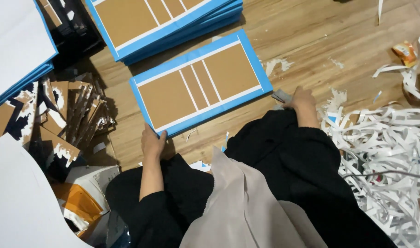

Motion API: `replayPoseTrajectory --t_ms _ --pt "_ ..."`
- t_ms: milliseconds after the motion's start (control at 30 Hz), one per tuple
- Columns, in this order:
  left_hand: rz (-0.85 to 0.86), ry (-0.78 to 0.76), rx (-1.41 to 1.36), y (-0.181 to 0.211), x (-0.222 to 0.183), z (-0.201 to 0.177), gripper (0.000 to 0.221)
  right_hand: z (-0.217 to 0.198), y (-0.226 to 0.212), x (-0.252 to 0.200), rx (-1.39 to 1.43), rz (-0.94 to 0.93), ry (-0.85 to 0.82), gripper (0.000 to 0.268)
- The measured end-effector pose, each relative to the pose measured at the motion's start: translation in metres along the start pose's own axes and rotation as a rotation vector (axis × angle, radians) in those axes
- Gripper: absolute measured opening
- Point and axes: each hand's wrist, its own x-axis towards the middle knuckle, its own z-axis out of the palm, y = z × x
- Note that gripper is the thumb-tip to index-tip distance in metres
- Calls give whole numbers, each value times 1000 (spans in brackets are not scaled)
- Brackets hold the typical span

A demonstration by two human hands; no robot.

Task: Assembling paper folders by manually aligning paper sheets onto cardboard covers, applying glue, and smoothing them out.

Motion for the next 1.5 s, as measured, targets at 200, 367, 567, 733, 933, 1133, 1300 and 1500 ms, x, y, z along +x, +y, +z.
replayPoseTrajectory --t_ms 200,367,567,733,933,1133,1300,1500 --pt "-37 4 72 -6 14 11 75 25 25 18 -49 -117 152 48" --pt "-26 -30 54 -2 2 2 77 -39 55 -20 98 -205 414 38" --pt "22 17 45 5 0 -1 74 -142 106 -100 498 -85 444 41" --pt "-9 18 84 2 5 5 76 -149 164 -100 632 -198 578 19" --pt "24 34 70 -6 8 10 74 -149 177 -89 799 -319 539 19" --pt "12 27 77 0 4 4 72 -161 167 -96 948 -273 500 26" --pt "9 37 46 7 0 1 72 -167 81 -91 1245 -20 370 18" --pt "-2 4 59 2 -1 2 77 -62 84 82 1347 -2 41 34"
